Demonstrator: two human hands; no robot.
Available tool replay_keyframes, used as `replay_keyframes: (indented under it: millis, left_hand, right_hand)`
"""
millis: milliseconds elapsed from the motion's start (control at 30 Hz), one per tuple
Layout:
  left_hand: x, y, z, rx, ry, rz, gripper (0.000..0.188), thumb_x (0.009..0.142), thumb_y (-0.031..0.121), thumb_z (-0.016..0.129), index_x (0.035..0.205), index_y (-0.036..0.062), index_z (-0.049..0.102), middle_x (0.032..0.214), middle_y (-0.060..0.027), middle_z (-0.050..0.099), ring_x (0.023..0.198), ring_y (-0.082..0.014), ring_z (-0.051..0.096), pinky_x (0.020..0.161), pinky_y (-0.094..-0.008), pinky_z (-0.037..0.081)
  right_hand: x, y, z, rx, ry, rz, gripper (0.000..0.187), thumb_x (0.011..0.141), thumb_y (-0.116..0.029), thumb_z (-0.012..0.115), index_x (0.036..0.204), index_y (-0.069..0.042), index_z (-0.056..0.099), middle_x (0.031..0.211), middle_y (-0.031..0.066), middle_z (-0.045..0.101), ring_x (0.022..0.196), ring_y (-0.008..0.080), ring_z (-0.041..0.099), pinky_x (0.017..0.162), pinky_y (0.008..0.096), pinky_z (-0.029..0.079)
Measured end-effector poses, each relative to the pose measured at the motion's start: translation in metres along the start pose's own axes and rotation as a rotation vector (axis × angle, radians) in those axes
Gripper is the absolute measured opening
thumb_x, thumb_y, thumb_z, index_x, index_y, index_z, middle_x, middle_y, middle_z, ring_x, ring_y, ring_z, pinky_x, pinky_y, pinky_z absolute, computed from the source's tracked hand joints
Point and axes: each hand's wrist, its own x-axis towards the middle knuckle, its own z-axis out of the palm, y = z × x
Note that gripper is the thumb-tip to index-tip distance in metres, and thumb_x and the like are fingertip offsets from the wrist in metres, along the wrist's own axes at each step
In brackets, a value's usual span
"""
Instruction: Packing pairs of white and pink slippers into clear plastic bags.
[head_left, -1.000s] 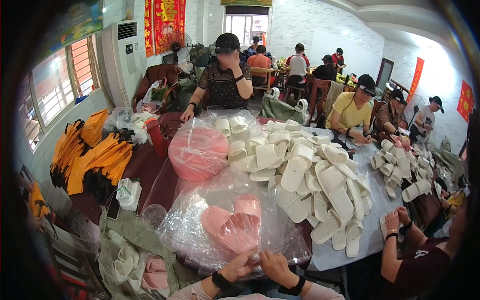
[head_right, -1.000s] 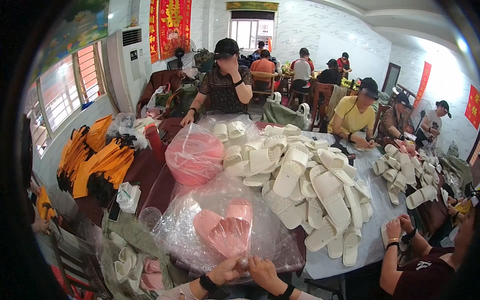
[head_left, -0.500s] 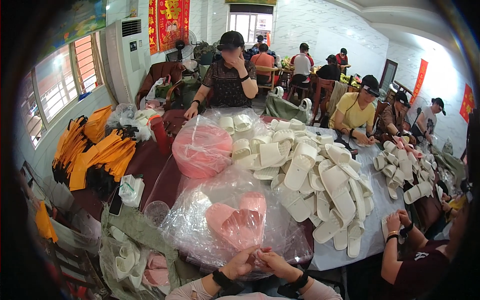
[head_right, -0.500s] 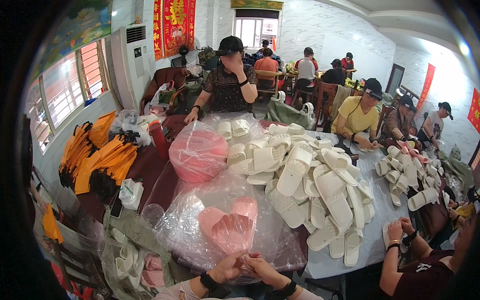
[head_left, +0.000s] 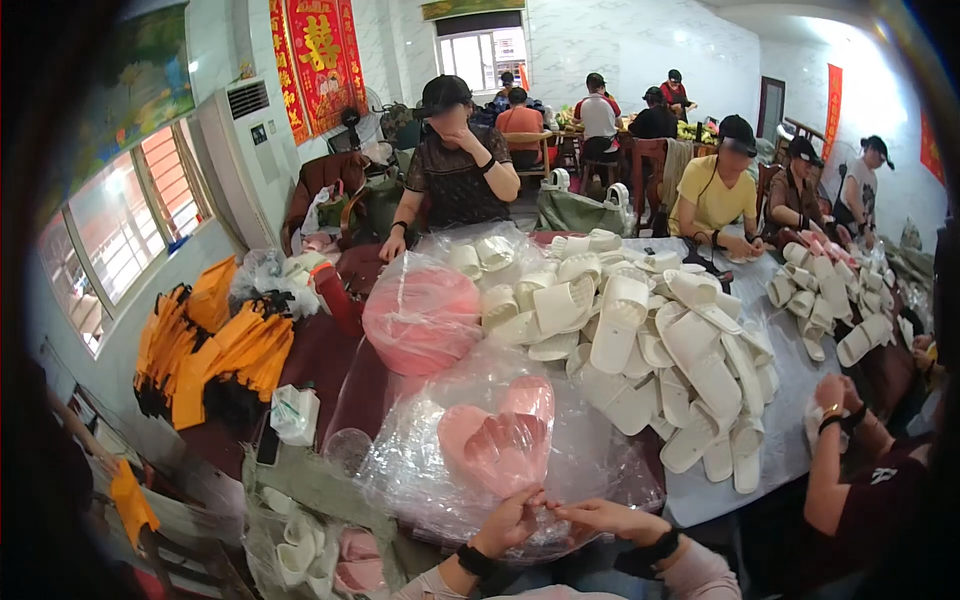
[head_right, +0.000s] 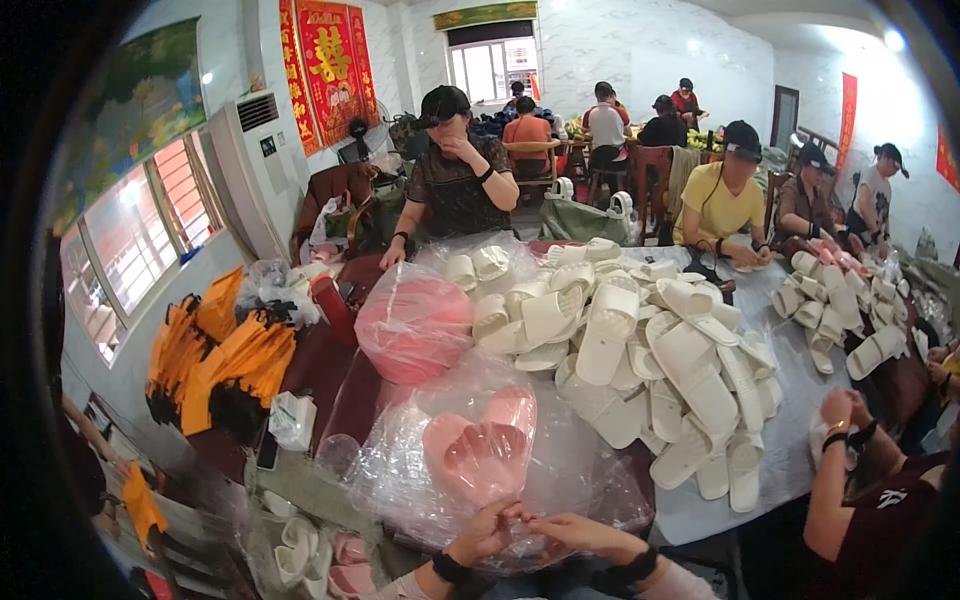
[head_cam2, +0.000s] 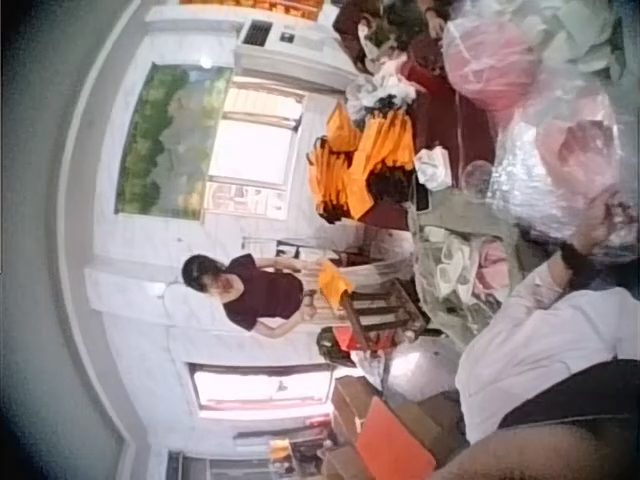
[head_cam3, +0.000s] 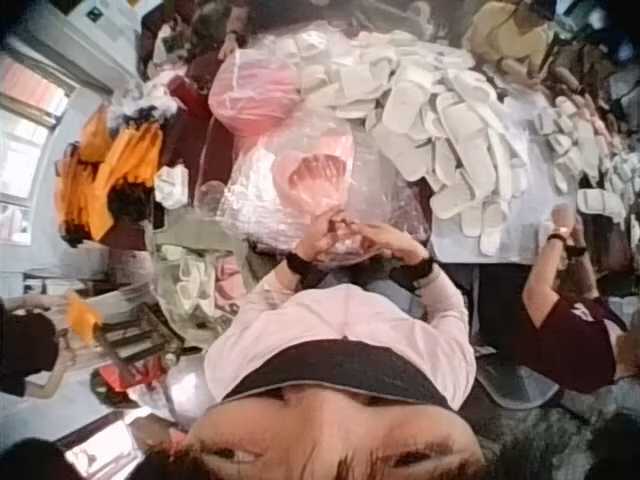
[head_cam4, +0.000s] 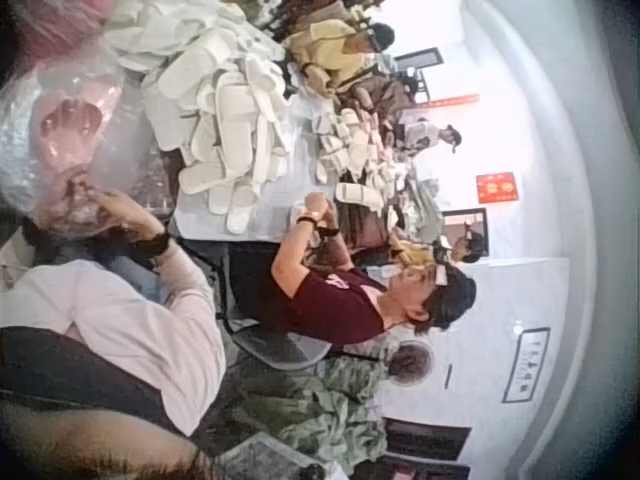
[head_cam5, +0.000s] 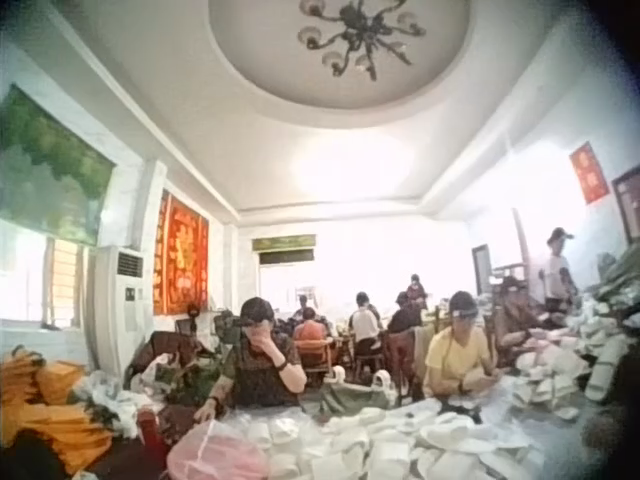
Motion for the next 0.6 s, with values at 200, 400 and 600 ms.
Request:
replay_keyframes:
  millis: [200, 400, 600]
  left_hand:
    - [0.024, 0.005, -0.051, 0.124, 0.162, 0.046, 0.017, 0.095, 0.017, 0.052, 0.08, 0.0089, 0.051, 0.063, 0.0004, 0.042, 0.061, -0.0139, 0.043, 0.073, -0.0327, 0.044]
    - [0.026, -0.004, -0.059, 0.223, 0.27, 0.066, 0.018, 0.095, 0.017, 0.052, 0.078, 0.0114, 0.049, 0.06, 0.0024, 0.037, 0.059, -0.012, 0.04, 0.07, -0.0302, 0.042]
    - [0.031, -0.007, -0.077, 0.187, 0.056, 0.075, 0.023, 0.097, 0.017, 0.047, 0.074, 0.0114, 0.045, 0.06, 0.0012, 0.035, 0.059, -0.0132, 0.038, 0.069, -0.0307, 0.041]
  right_hand:
    - [-0.057, -0.086, 0.038, -0.407, 0.068, -0.371, 0.036, 0.098, -0.026, 0.047, 0.123, -0.003, 0.055, 0.103, 0.0056, 0.059, 0.088, 0.0116, 0.056, 0.08, 0.0263, 0.044]
    - [-0.099, -0.125, 0.071, 0.193, -0.343, -0.934, 0.069, 0.098, -0.051, 0.028, 0.115, 0.01, 0.056, 0.122, 0.0255, 0.046, 0.11, 0.038, 0.05, 0.095, 0.0485, 0.037]
    - [-0.104, -0.16, 0.126, 0.454, -0.716, -1.339, 0.071, 0.095, -0.055, 0.029, 0.12, 0.006, 0.054, 0.13, 0.0185, 0.042, 0.12, 0.0306, 0.04, 0.1, 0.0493, 0.029]
